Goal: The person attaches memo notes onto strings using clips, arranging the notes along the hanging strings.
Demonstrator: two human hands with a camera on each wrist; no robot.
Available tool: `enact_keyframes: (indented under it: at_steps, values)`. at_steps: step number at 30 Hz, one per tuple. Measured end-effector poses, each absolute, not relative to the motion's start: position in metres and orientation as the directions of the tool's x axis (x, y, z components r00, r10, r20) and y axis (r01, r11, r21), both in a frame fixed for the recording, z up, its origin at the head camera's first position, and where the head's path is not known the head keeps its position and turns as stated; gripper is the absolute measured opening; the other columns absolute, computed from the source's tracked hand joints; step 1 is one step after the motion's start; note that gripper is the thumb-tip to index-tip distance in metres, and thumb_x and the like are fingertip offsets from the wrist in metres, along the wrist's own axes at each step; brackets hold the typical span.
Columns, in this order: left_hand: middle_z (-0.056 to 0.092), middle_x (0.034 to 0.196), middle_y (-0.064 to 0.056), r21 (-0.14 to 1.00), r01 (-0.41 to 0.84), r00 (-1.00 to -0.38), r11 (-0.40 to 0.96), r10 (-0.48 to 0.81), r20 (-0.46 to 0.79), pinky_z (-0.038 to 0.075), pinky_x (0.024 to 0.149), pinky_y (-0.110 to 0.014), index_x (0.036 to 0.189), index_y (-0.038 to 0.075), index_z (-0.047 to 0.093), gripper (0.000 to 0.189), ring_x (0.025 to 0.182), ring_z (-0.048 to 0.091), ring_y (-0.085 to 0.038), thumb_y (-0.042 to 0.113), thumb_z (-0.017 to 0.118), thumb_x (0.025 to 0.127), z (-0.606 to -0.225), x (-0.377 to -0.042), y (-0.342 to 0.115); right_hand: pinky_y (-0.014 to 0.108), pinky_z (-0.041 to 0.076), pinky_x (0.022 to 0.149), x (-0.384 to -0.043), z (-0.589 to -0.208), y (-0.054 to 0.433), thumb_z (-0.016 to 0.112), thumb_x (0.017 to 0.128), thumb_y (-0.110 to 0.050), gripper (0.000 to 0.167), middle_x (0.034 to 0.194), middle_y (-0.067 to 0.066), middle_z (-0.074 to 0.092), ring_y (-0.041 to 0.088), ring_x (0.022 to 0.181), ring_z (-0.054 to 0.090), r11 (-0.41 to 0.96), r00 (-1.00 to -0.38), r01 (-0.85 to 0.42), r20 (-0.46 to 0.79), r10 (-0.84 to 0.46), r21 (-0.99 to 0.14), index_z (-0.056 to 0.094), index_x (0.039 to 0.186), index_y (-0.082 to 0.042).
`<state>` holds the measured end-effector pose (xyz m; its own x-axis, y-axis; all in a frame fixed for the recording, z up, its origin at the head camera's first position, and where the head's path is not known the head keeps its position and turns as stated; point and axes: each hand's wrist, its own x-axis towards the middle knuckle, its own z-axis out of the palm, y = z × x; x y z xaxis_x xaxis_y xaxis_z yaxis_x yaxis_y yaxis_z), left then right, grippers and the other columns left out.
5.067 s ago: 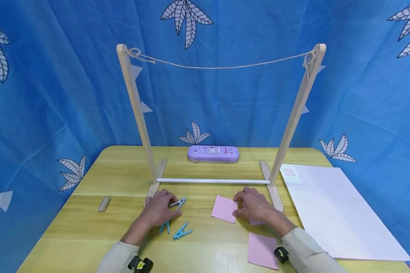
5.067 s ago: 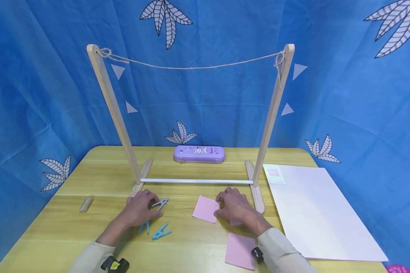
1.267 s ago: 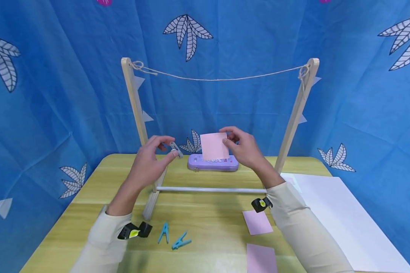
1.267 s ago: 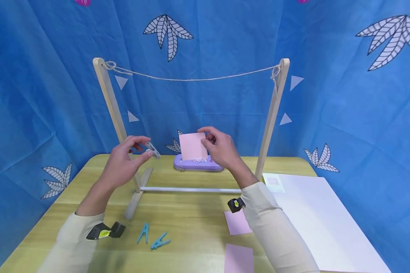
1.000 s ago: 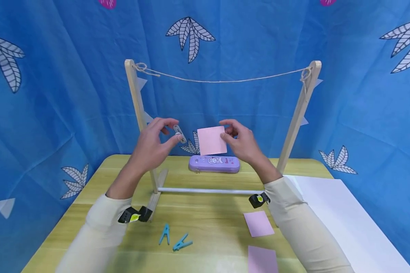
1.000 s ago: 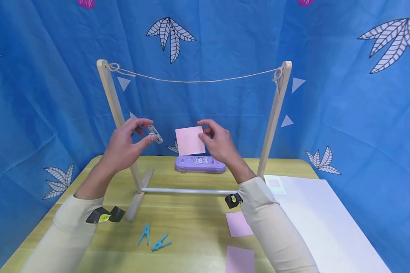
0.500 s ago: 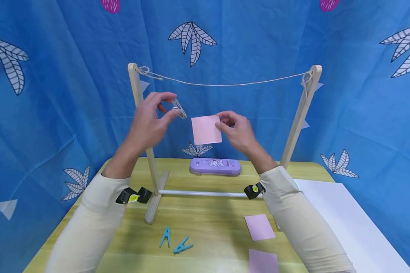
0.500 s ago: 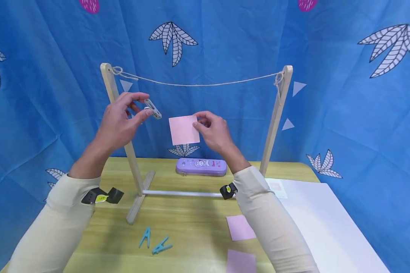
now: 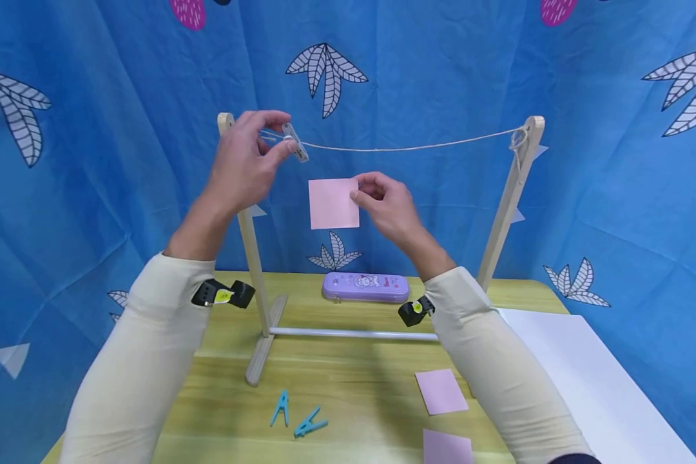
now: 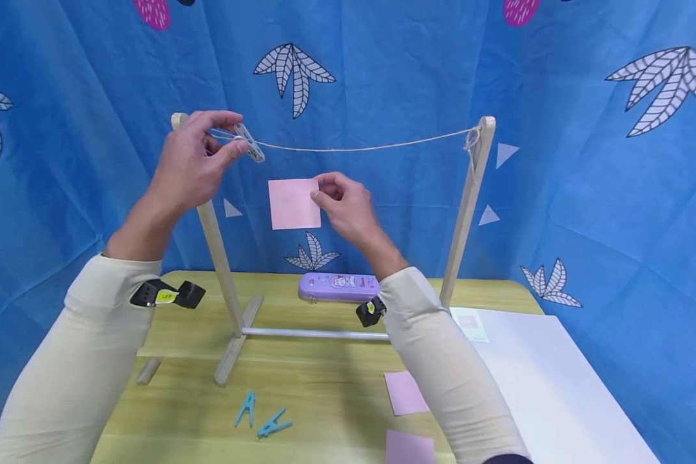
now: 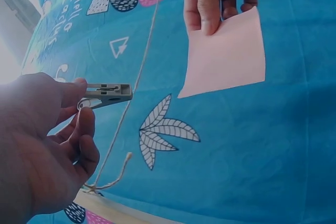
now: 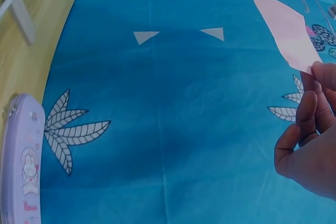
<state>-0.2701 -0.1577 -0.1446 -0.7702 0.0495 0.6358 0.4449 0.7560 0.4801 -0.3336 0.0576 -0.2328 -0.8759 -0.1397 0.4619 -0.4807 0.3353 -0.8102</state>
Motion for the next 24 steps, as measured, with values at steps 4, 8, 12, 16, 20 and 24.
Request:
enact_keyframes:
  at_steps: [4,8,12,16,20,24]
  values:
    - [0.052,0.134,-0.004,0.483,0.419,-0.779,0.768,0.031,0.627,0.049,0.078,-0.025,0.141,0.021,0.05,0.045,0.091,0.05,-0.015,0.033,0.056,0.097,-0.135,-0.275,-0.16,0.025,0.042,0.071,-0.336,-0.229,0.051,0.065,0.093,-0.017,0.026,0.095,0.007,0.065,0.017,0.085,0.054,0.301,-0.876,-0.482,0.462,-0.139,-0.823,0.065,0.117,-0.011]
    - [0.051,0.135,-0.001,0.485,0.38,-0.796,0.787,0.012,0.605,0.046,0.077,-0.023,0.142,0.023,0.047,0.046,0.093,0.048,-0.014,0.033,0.054,0.098,-0.127,-0.281,-0.161,0.025,0.042,0.07,-0.337,-0.225,0.047,0.065,0.093,-0.017,0.025,0.094,0.006,0.063,0.018,0.085,0.053,0.28,-0.875,-0.483,0.465,-0.133,-0.829,0.065,0.117,-0.011]
    - [0.05,0.136,0.0,0.502,0.366,-0.813,0.784,0.006,0.583,0.046,0.08,-0.023,0.143,0.023,0.046,0.045,0.099,0.047,-0.014,0.033,0.052,0.099,-0.121,-0.286,-0.16,0.026,0.042,0.072,-0.338,-0.221,0.043,0.065,0.093,-0.018,0.024,0.095,0.006,0.062,0.018,0.087,0.053,0.275,-0.875,-0.483,0.472,-0.109,-0.831,0.065,0.116,-0.011]
    - [0.05,0.137,0.0,0.515,0.352,-0.832,0.781,0.01,0.554,0.048,0.084,-0.025,0.144,0.025,0.045,0.046,0.104,0.047,-0.014,0.034,0.052,0.099,-0.118,-0.289,-0.158,0.026,0.043,0.073,-0.339,-0.217,0.04,0.066,0.093,-0.02,0.024,0.098,0.007,0.064,0.018,0.09,0.055,0.259,-0.877,-0.479,0.471,-0.097,-0.839,0.066,0.115,-0.011]
    - [0.049,0.137,0.0,0.517,0.334,-0.848,0.788,0.011,0.53,0.049,0.087,-0.025,0.144,0.026,0.044,0.046,0.106,0.047,-0.015,0.035,0.051,0.1,-0.115,-0.291,-0.157,0.026,0.044,0.076,-0.341,-0.213,0.034,0.066,0.093,-0.021,0.026,0.1,0.008,0.065,0.018,0.091,0.056,0.235,-0.878,-0.479,0.468,-0.101,-0.846,0.065,0.116,-0.011]
    - [0.049,0.138,0.001,0.521,0.312,-0.864,0.794,0.008,0.504,0.05,0.088,-0.024,0.145,0.027,0.043,0.046,0.107,0.047,-0.014,0.035,0.05,0.1,-0.113,-0.292,-0.156,0.026,0.044,0.076,-0.342,-0.211,0.029,0.065,0.093,-0.021,0.03,0.099,0.008,0.066,0.018,0.091,0.057,0.221,-0.876,-0.482,0.471,-0.107,-0.848,0.063,0.122,-0.016]
